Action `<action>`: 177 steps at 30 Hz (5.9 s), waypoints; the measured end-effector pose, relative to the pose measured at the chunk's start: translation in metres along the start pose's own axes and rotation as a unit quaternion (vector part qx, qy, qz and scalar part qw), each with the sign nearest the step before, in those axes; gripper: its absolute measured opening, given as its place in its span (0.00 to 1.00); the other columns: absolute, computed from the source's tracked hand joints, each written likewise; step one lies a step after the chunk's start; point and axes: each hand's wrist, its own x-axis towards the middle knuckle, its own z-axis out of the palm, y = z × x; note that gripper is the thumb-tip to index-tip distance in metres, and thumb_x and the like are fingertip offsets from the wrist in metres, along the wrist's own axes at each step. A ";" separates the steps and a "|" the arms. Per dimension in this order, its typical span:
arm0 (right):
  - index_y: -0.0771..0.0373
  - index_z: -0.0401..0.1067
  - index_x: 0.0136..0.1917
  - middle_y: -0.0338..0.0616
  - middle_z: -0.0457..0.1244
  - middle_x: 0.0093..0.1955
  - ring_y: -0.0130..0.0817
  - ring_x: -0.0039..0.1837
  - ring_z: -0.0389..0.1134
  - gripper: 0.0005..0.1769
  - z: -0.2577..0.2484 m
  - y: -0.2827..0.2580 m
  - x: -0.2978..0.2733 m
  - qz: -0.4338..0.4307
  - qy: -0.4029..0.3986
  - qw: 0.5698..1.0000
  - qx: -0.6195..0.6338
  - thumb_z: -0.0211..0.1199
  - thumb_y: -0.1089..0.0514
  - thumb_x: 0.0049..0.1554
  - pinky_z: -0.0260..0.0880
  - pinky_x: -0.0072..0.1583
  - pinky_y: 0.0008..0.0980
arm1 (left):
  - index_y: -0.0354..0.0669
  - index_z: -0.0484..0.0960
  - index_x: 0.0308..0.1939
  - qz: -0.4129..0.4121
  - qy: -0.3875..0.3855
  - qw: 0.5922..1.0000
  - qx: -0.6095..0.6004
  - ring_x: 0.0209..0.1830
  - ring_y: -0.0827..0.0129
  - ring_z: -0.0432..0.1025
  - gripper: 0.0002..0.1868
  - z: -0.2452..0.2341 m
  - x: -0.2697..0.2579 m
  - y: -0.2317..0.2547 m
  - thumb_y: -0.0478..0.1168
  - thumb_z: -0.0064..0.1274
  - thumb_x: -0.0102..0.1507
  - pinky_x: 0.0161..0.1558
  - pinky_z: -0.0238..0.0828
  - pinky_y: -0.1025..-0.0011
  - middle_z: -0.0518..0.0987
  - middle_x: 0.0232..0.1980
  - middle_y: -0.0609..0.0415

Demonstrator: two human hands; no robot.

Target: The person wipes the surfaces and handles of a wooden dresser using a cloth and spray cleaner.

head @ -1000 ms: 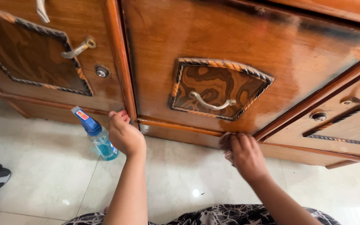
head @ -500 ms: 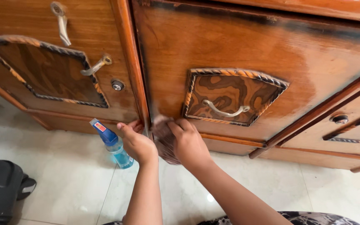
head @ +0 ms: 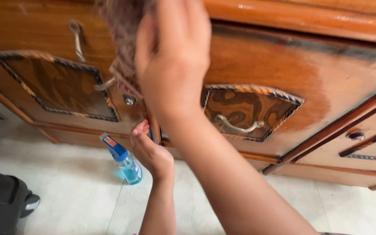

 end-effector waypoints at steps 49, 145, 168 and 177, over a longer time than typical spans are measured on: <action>0.70 0.73 0.43 0.58 0.59 0.53 0.55 0.58 0.62 0.08 -0.023 0.054 -0.205 0.018 -0.449 0.886 -0.115 0.60 0.65 0.49 0.68 0.56 0.44 | 0.26 0.78 0.62 0.091 -0.225 0.935 -0.258 0.72 0.50 0.69 0.53 -0.027 0.064 0.050 0.71 0.12 0.72 0.78 0.60 0.52 0.76 0.68 0.39; 0.74 0.69 0.64 0.61 0.61 0.64 0.60 0.66 0.62 0.33 -0.216 0.113 -0.034 -0.094 -0.243 0.917 -0.303 0.58 0.75 0.43 0.65 0.69 0.51 | 0.33 0.58 0.77 0.418 -0.270 0.846 0.191 0.79 0.39 0.54 0.34 0.016 -0.034 0.074 0.52 0.38 0.73 0.74 0.53 0.47 0.57 0.79 0.33; 0.77 0.68 0.68 0.59 0.60 0.63 0.57 0.66 0.62 0.30 -0.228 0.133 -0.050 -0.148 -0.229 0.911 -0.308 0.60 0.72 0.51 0.66 0.69 0.50 | 0.33 0.59 0.76 0.413 -0.310 0.832 0.202 0.81 0.47 0.53 0.34 0.006 -0.025 0.071 0.49 0.41 0.71 0.76 0.49 0.48 0.57 0.81 0.39; 0.76 0.68 0.65 0.60 0.60 0.59 0.58 0.61 0.63 0.31 -0.244 0.158 -0.134 -0.009 -0.254 0.927 -0.275 0.57 0.74 0.46 0.66 0.64 0.49 | 0.29 0.64 0.73 0.462 -0.223 0.830 0.218 0.79 0.47 0.58 0.30 -0.002 -0.002 0.078 0.43 0.44 0.70 0.78 0.49 0.45 0.66 0.76 0.38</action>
